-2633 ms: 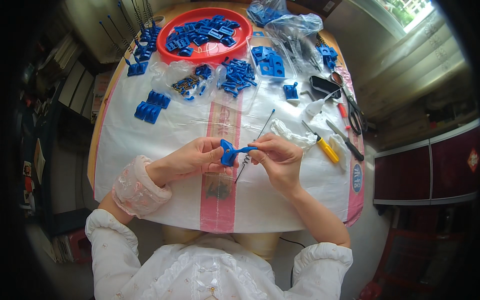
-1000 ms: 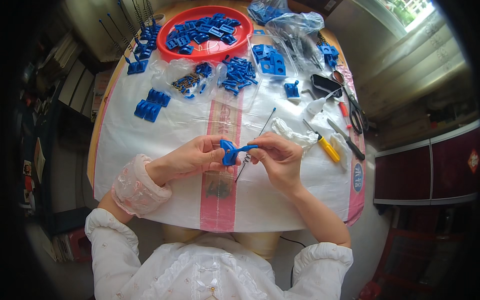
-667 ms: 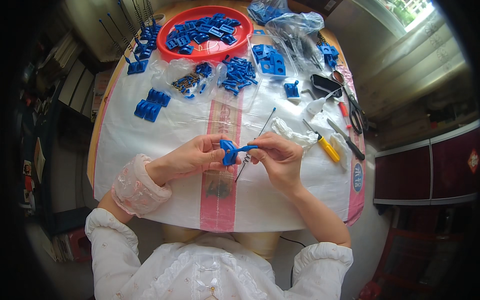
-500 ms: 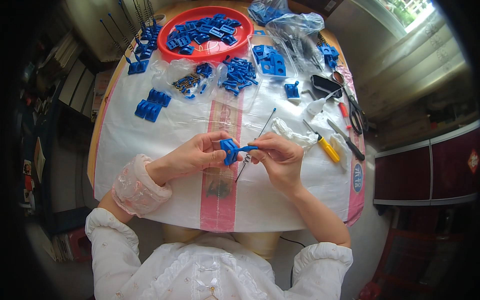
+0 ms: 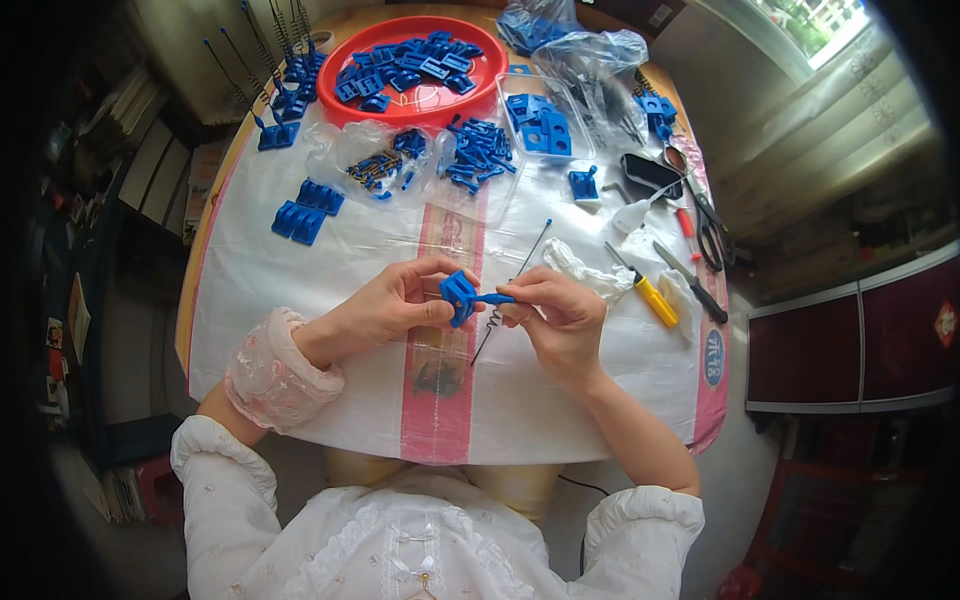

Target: Assembling a wire-and-spring component and attaching plastic parts at a workbench.

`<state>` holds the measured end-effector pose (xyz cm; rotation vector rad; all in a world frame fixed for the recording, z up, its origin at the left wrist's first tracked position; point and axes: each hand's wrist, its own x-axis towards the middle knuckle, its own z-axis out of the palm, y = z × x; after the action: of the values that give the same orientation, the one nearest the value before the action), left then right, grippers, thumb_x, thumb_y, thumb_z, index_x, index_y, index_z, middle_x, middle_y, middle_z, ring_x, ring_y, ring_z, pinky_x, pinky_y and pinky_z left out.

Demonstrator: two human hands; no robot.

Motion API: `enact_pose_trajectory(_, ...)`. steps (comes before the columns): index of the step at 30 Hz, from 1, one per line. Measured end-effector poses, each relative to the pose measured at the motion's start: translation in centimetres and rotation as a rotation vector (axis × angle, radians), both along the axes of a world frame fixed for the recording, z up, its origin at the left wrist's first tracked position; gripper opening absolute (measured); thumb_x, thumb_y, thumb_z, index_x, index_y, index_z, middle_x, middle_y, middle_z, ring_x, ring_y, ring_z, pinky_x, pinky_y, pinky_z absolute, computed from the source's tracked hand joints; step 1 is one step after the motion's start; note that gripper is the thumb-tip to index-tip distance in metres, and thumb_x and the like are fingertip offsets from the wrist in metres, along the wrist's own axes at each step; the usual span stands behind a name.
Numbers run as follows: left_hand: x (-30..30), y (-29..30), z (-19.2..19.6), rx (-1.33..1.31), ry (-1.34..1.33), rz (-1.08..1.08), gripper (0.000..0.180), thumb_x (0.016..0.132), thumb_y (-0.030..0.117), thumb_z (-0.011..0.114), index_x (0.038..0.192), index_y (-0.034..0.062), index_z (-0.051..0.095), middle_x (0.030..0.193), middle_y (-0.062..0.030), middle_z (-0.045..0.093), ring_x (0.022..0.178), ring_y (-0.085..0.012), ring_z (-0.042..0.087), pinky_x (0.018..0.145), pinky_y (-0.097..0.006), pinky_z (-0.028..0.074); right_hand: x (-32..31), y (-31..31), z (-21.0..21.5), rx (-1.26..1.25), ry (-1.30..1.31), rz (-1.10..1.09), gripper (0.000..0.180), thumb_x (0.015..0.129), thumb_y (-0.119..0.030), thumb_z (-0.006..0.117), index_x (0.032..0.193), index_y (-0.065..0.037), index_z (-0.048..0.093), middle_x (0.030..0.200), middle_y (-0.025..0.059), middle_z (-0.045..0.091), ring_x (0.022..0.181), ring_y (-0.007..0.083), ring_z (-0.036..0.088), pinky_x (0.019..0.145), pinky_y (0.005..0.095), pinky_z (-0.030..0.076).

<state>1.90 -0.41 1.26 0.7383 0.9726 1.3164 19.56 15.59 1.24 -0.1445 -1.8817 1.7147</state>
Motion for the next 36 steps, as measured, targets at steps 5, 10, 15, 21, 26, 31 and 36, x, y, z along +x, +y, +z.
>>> enact_pose_trajectory(5,-0.06,0.04,-0.39,0.022,0.004,-0.006,0.04,0.093,0.016,0.066,0.129,0.0064,0.051,0.119,-0.0106,0.064,0.107,-0.017,0.062,0.097,-0.034,0.051,0.0,0.0,0.01,-0.008,0.004,0.009,0.024,0.079,0.019,0.063,0.097,0.005,0.07,0.089,0.0135,0.065,0.073,0.0164,0.065,0.062,0.0252,0.055)
enact_pose_trajectory(10,-0.05,0.0,-0.37,0.029,0.0,-0.008,0.04,0.093,0.018,0.066,0.128,0.0064,0.052,0.118,-0.0101,0.065,0.106,-0.0166,0.062,0.096,-0.033,0.051,0.0,-0.05,0.13,-0.007,0.003,0.009,0.023,0.079,0.019,0.063,0.096,0.005,0.07,0.089,0.0136,0.065,0.073,0.0164,0.064,0.062,0.0253,0.054)
enact_pose_trajectory(15,-0.02,-0.01,-0.24,0.017,-0.013,-0.012,0.04,0.093,0.019,0.066,0.128,0.0058,0.052,0.118,-0.0088,0.065,0.105,-0.016,0.062,0.094,-0.033,0.052,-0.01,0.06,-0.02,-0.013,-0.005,0.001,0.022,0.079,0.018,0.064,0.096,0.005,0.07,0.089,0.0137,0.065,0.073,0.0164,0.065,0.062,0.0249,0.055)
enact_pose_trajectory(21,-0.03,0.0,-0.24,0.001,-0.021,-0.017,0.039,0.094,0.019,0.066,0.128,0.0055,0.052,0.118,-0.0082,0.065,0.105,-0.0157,0.062,0.094,-0.033,0.053,-0.02,0.08,-0.17,-0.034,-0.008,0.0,0.022,0.079,0.017,0.065,0.096,0.005,0.071,0.09,0.0136,0.065,0.073,0.0162,0.065,0.061,0.0246,0.055)
enact_pose_trajectory(26,0.0,-0.03,-0.08,-0.007,-0.031,-0.006,0.039,0.093,0.016,0.066,0.128,0.0055,0.052,0.118,-0.0091,0.065,0.106,-0.0161,0.062,0.096,-0.033,0.052,-0.04,0.11,-0.17,-0.031,-0.011,-0.002,0.022,0.079,0.017,0.065,0.096,0.005,0.071,0.089,0.0135,0.065,0.073,0.0159,0.064,0.062,0.0246,0.055)
enact_pose_trajectory(31,0.12,0.15,-0.6,0.074,0.052,0.062,0.04,0.09,0.009,0.068,0.127,0.005,0.053,0.112,-0.01,0.067,0.106,-0.0164,0.063,0.097,-0.032,0.05,-0.1,0.07,-0.17,-0.025,0.0,-0.002,0.023,0.079,0.018,0.065,0.096,0.005,0.07,0.089,0.0133,0.065,0.074,0.0159,0.064,0.062,0.0249,0.055)
enact_pose_trajectory(36,0.19,0.21,-0.74,0.101,0.097,0.101,0.042,0.088,0.005,0.069,0.126,0.0045,0.054,0.108,-0.0089,0.068,0.102,-0.0162,0.065,0.094,-0.031,0.05,-0.03,0.11,-0.12,0.004,0.012,-0.002,0.024,0.078,0.019,0.064,0.097,0.005,0.07,0.089,0.0134,0.065,0.073,0.0161,0.064,0.062,0.0252,0.055)
